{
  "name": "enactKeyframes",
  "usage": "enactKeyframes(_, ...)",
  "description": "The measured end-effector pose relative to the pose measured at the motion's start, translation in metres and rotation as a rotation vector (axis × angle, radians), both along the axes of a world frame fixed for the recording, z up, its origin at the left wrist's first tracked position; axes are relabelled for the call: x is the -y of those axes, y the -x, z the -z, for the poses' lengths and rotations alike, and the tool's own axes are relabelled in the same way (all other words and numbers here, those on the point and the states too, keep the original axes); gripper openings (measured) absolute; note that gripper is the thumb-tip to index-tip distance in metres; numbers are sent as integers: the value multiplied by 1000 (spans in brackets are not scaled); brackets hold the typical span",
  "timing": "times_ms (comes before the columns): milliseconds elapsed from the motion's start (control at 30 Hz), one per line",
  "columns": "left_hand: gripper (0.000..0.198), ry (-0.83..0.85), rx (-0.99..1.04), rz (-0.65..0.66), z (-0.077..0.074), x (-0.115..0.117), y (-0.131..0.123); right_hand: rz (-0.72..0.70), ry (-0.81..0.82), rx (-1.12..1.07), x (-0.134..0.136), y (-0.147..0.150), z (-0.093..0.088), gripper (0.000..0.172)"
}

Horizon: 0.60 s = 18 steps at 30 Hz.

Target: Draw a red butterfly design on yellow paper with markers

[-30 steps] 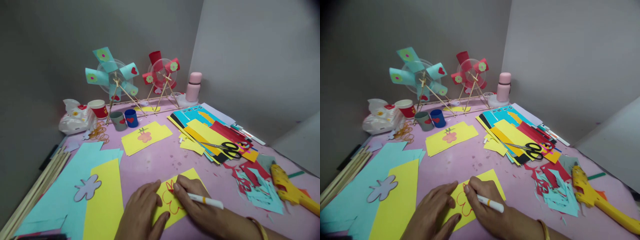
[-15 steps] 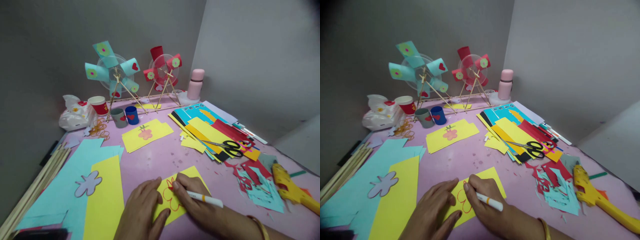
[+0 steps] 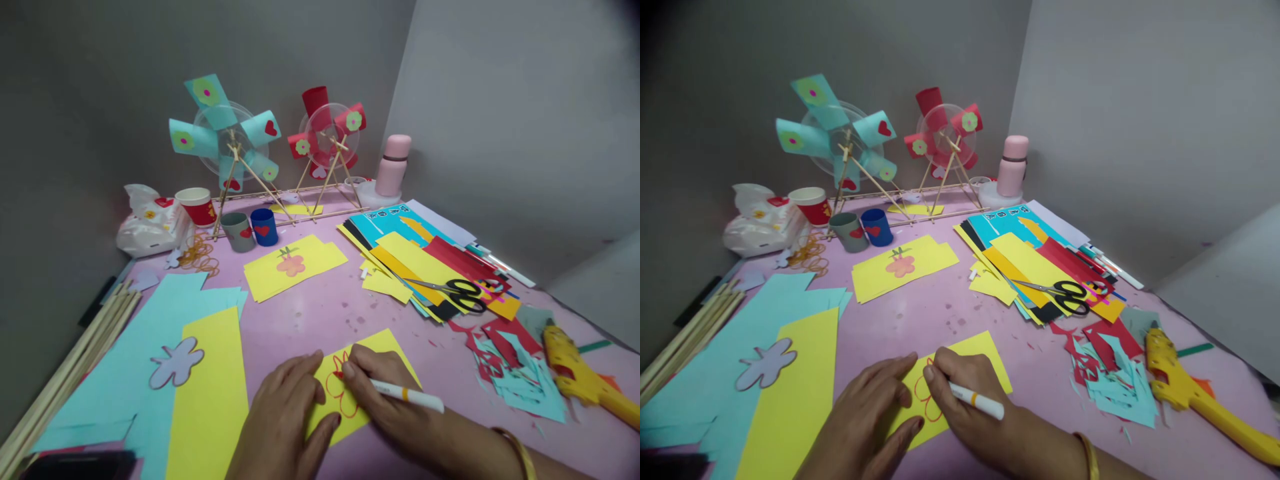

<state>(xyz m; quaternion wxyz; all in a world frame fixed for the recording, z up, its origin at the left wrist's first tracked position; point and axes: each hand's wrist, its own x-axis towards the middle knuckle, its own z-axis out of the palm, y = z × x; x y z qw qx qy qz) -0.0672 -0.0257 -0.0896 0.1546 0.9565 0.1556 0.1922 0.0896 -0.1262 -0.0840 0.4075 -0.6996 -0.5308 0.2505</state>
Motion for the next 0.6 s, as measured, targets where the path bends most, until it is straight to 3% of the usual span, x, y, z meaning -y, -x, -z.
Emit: enactKeyframes(600, 10, -21, -33, 22, 2, 0, -2, -55, -4, 4, -1, -2, 5, 34)
